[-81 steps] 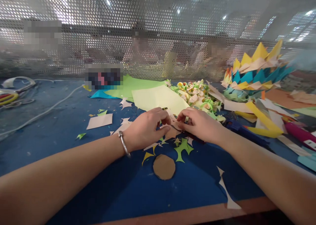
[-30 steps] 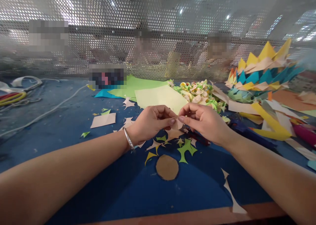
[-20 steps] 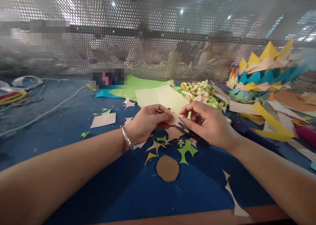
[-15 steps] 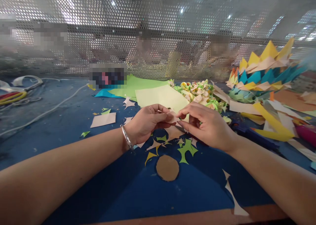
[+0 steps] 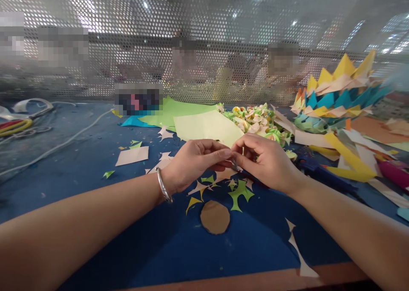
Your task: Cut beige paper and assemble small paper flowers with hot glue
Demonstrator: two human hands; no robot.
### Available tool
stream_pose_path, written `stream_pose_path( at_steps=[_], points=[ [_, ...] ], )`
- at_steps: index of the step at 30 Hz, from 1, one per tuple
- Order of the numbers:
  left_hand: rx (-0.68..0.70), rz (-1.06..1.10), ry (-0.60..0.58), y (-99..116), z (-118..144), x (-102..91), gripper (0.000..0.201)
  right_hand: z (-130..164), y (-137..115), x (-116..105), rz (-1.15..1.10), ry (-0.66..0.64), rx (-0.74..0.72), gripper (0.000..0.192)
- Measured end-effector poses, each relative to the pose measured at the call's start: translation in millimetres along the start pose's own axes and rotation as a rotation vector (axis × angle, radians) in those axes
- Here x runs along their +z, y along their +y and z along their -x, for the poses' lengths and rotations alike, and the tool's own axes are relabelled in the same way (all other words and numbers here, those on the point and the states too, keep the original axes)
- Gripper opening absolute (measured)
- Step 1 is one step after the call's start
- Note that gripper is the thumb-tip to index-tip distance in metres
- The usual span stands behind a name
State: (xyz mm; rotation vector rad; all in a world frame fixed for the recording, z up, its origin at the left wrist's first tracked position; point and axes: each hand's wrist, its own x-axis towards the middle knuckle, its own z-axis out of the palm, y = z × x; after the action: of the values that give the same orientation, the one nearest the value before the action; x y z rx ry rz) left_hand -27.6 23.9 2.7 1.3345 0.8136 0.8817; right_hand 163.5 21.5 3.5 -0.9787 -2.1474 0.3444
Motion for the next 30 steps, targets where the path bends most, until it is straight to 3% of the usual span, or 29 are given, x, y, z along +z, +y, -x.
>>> stream_pose_path(
  at_steps=[8, 15, 21, 27, 30],
  points=[
    [0.108, -0.231, 0.035, -7.9, -0.4, -1.5, 0.017, 0.9, -1.1, 1.9, -0.031, -0.002, 0.050, 0.010],
    [0.152, -0.296, 0.059, -6.4, -0.6, -1.3, 0.011, 1.8, -1.2, 2.0, 0.006, 0.009, 0.007, 0.011],
    [0.192, -0.354, 0.063, -6.2, 1.1, -1.6, 0.006, 0.4, -2.7, 1.7, -0.026, -0.017, 0.056, 0.009],
    [0.193, -0.378, 0.061, -4.7, 1.1, -0.6, 0.006, 1.8, -5.8, 0.5, 0.014, -0.034, -0.006, 0.010],
    [0.180, -0.538, 0.047, -1.6, 2.4, -1.0, 0.008, 1.4, -5.4, 1.6, 0.030, -0.031, -0.025, 0.010]
  ],
)
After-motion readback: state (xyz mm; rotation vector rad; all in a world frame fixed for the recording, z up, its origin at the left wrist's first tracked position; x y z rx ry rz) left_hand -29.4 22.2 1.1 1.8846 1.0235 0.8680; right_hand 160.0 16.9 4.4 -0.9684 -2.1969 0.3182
